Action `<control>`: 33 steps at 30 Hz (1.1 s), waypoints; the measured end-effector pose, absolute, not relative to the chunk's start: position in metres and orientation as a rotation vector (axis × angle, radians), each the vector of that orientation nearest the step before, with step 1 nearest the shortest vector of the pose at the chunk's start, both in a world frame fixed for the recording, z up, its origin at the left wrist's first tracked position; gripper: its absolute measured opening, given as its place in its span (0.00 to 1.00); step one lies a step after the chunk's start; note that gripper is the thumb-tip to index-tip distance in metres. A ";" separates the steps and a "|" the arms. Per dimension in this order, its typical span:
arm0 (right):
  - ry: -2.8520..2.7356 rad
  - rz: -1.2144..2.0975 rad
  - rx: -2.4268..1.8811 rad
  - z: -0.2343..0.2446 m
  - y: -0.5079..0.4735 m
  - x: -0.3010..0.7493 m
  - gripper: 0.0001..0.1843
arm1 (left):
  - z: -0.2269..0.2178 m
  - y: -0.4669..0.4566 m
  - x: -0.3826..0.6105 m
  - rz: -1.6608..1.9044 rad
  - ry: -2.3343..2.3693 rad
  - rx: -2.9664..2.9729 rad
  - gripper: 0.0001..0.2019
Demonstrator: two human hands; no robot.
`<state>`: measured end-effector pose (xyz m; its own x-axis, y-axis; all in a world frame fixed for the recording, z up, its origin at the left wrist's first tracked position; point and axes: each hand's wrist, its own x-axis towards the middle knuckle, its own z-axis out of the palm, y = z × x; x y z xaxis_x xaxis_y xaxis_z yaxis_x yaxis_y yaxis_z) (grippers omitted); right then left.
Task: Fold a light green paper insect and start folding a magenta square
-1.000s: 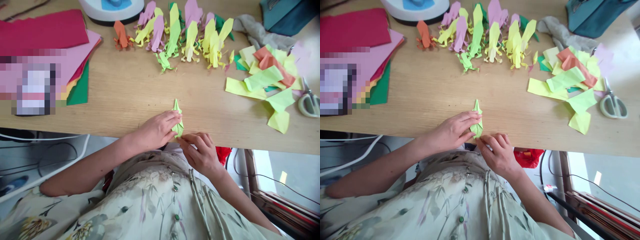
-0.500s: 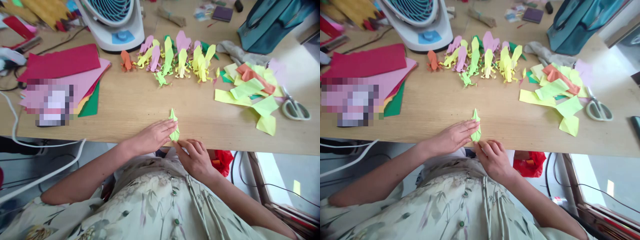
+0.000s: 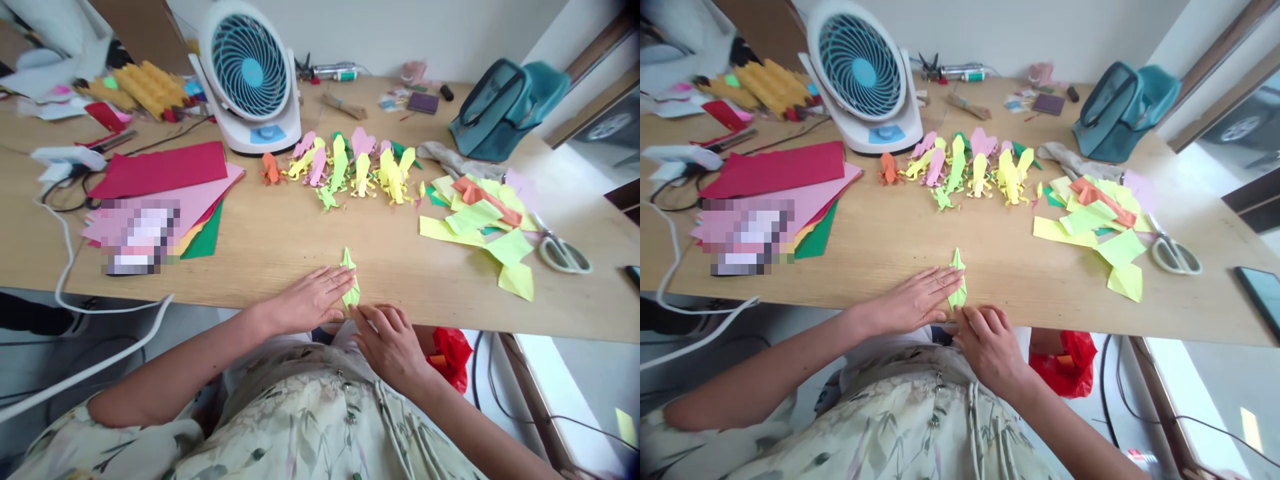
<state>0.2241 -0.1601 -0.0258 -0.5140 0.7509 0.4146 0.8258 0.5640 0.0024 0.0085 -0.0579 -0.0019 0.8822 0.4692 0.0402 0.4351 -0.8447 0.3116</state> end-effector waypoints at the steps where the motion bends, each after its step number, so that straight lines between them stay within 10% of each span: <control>1: -2.423 -0.289 -1.305 -0.026 -0.161 0.223 0.23 | -0.001 -0.059 0.009 0.173 0.685 2.746 0.30; 16: -2.049 0.409 -1.738 0.008 -0.100 0.223 0.11 | -0.013 -0.087 0.010 0.298 0.805 2.748 0.44; 33: -1.783 0.710 -1.970 0.015 -0.081 0.194 0.11 | -0.009 -0.048 0.030 0.839 1.342 2.121 0.17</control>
<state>0.1944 -0.0806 0.0146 0.0625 0.9921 -0.1088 0.7951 -0.1154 -0.5954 0.0296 -0.0481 -0.0094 0.3275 0.9147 0.2369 0.6133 -0.3965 0.6831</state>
